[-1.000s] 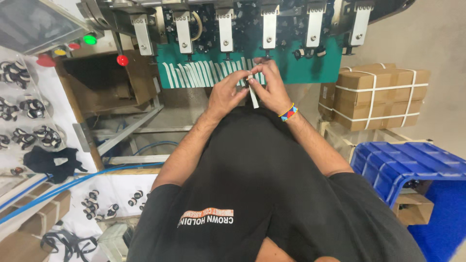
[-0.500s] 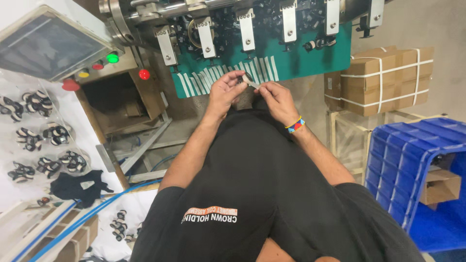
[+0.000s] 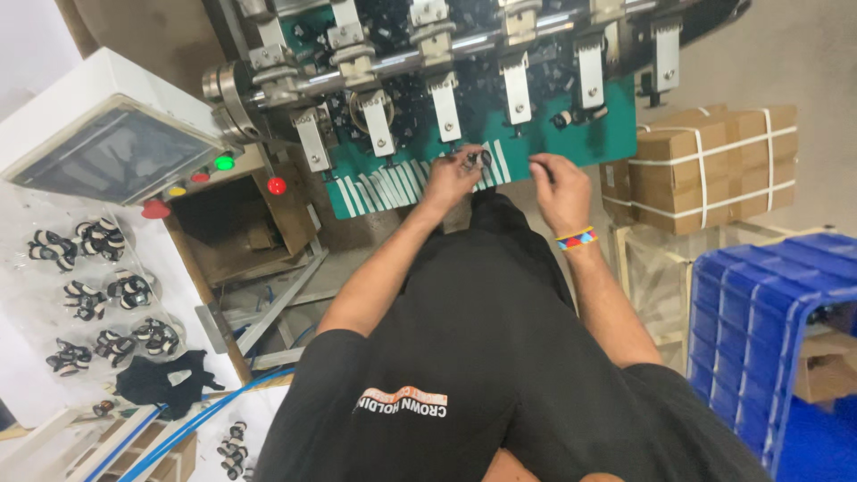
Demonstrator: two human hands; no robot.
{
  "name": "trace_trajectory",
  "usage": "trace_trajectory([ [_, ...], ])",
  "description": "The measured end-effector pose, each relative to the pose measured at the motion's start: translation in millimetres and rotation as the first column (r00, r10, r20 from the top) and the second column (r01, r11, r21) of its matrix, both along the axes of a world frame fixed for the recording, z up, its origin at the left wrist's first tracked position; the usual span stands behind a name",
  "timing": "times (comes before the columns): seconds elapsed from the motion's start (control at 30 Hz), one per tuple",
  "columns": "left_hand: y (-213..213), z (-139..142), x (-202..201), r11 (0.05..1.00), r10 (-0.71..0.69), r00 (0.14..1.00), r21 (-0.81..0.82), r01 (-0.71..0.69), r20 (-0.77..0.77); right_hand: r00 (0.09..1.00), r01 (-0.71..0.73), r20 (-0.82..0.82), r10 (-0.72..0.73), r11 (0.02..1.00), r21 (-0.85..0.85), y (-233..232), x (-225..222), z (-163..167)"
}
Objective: The person picks small black components from a tray and loads them into the slots of a bench-top machine, then uses scissors to trim excess material from the loaded parts and pulls the machine lever to cycle it. They repeat this load-trim-cycle sequence for successive components.
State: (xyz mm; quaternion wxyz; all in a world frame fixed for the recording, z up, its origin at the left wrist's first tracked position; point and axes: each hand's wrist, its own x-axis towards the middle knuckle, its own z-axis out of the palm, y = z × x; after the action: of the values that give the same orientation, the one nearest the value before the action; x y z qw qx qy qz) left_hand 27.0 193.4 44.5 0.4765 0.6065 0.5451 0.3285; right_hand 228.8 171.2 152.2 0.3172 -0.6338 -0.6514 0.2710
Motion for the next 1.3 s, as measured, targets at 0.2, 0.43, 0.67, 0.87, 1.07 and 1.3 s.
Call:
trace_trajectory([
  [0.2, 69.3, -12.9, 61.9, 0.984, 0.143, 0.952, -0.067, -0.167, -0.27, 0.995, -0.08, 0.069, 0.07, 0.985, 0.151, 83.9, 128.0, 62.1],
  [0.43, -13.9, -13.7, -43.6, 0.558, 0.814, 0.564, -0.45, -0.697, 0.138, 0.743, -0.278, 0.636, 0.207, 0.961, 0.011, 240.1, 254.2, 77.2],
  [0.67, -24.0, 1.3, -231.6, 0.296, 0.954, 0.299, -0.149, -0.944, 0.002, 0.625, -0.288, 0.616, 0.479, 0.875, -0.389, 265.5, 260.8, 21.4],
  [0.87, -5.9, -1.0, -215.2, 0.416, 0.875, 0.225, 0.428, -0.802, -0.429, 0.61, -0.29, 0.603, 0.515, 0.853, -0.435, 235.2, 251.4, -2.0],
  [1.07, -7.4, -4.4, -218.4, 0.472, 0.833, 0.198, 0.477, -0.742, -0.517, 0.658, -0.263, 0.596, 0.46, 0.882, -0.391, 219.7, 255.1, 3.6],
  [1.3, 7.4, -9.8, -234.5, 0.278, 0.959, 0.265, -0.173, -0.945, 0.097, 0.91, 0.361, 0.283, -0.304, 0.916, -0.177, 151.6, 275.6, -35.6],
])
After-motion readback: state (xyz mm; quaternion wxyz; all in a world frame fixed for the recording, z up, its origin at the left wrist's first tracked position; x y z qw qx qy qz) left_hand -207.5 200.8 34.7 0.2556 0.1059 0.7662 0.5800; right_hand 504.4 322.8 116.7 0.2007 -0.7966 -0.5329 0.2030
